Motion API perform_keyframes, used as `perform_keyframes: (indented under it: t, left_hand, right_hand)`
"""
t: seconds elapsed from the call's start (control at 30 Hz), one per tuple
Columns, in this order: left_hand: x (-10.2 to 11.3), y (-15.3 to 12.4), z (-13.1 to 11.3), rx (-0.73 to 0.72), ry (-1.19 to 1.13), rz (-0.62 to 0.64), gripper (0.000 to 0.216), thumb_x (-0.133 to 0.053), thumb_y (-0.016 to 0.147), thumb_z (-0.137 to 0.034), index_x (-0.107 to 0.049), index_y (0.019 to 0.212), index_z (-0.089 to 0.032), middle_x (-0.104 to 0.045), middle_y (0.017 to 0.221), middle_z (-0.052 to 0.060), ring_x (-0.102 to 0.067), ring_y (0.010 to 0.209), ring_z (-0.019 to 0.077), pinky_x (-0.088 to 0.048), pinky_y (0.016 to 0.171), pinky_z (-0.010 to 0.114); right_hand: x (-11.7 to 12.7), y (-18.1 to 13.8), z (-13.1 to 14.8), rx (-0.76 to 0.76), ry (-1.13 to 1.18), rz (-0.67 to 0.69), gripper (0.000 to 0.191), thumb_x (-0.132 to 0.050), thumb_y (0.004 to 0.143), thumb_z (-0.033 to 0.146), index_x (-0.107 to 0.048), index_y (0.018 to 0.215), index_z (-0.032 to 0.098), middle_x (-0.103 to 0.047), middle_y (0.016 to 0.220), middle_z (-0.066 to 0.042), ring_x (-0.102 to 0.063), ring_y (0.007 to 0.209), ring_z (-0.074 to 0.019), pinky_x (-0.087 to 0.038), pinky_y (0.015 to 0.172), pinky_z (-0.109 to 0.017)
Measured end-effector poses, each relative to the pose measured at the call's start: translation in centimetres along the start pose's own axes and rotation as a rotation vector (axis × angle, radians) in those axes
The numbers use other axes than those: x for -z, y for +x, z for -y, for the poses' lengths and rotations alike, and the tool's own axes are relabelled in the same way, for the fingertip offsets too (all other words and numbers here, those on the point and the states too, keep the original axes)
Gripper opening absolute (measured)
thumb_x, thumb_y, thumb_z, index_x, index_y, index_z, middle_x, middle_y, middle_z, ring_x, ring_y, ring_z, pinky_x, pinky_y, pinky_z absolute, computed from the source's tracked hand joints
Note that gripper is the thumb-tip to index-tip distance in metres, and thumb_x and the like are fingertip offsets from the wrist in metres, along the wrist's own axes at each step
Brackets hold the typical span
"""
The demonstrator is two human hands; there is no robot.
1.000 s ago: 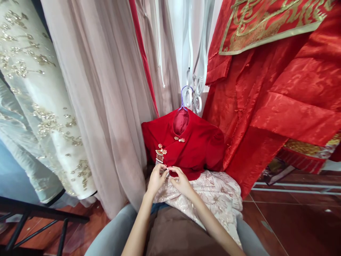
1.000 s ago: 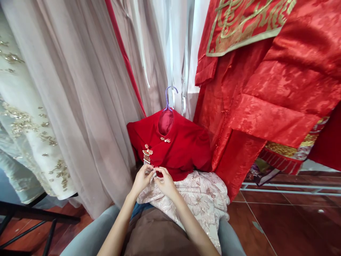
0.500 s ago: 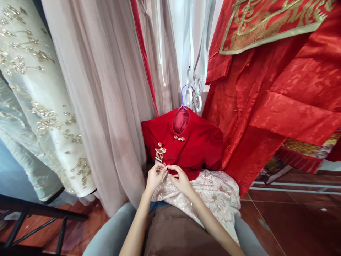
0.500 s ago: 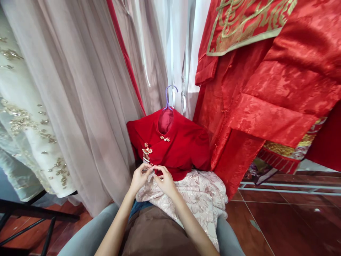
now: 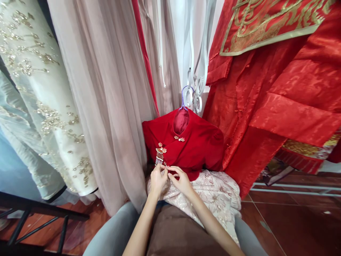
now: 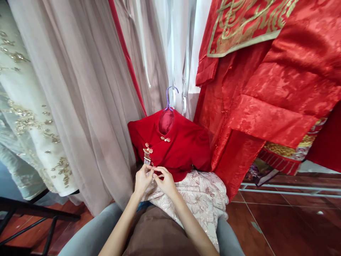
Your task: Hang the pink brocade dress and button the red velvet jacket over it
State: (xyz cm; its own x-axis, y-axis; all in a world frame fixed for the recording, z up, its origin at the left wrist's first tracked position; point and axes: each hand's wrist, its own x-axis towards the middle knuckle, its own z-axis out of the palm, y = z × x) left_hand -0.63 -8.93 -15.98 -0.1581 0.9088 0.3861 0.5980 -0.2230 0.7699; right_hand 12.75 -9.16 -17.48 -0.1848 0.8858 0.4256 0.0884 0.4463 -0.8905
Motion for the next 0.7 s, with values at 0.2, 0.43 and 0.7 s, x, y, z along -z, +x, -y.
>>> perform_keyframes:
  t: [0.2, 0.43, 0.7]
  left_hand:
    - [0.2, 1.6, -0.1, 0.065, -0.332, -0.038, 0.020, -0.061, 0.076, -0.035, -0.063, 0.082, -0.017, -0.069, 0.083, 0.006, -0.065, 0.079, 0.0188, -0.049, 0.077, 0.031]
    - [0.7, 6.0, -3.2, 0.348, -0.932, -0.043, 0.032, -0.072, 0.069, -0.040, -0.068, 0.087, -0.013, -0.071, 0.096, 0.011, -0.066, 0.087, 0.0181, -0.049, 0.087, 0.034]
    - [-1.0, 6.7, -3.3, 0.294, -0.816, -0.185, 0.030, -0.073, 0.065, -0.033, -0.067, 0.085, -0.011, -0.071, 0.081, 0.007, -0.066, 0.073, 0.0152, -0.051, 0.072, 0.028]
  right_hand:
    - [0.3, 0.4, 0.1, -0.090, 0.049, -0.148, 0.020, -0.060, 0.080, 0.029, -0.069, 0.094, 0.019, -0.070, 0.100, -0.009, -0.066, 0.089, -0.0198, -0.055, 0.079, -0.034]
    - [1.0, 0.6, 1.1, -0.051, 0.257, -0.493, 0.011, -0.061, 0.073, 0.028, -0.054, 0.069, 0.020, -0.059, 0.066, 0.001, -0.058, 0.064, -0.0152, -0.049, 0.063, -0.028]
    - [0.7, 0.2, 1.8, 0.047, 0.230, -0.472, 0.007, -0.054, 0.074, 0.019, -0.050, 0.068, 0.020, -0.052, 0.066, 0.002, -0.051, 0.063, -0.0133, -0.044, 0.061, -0.025]
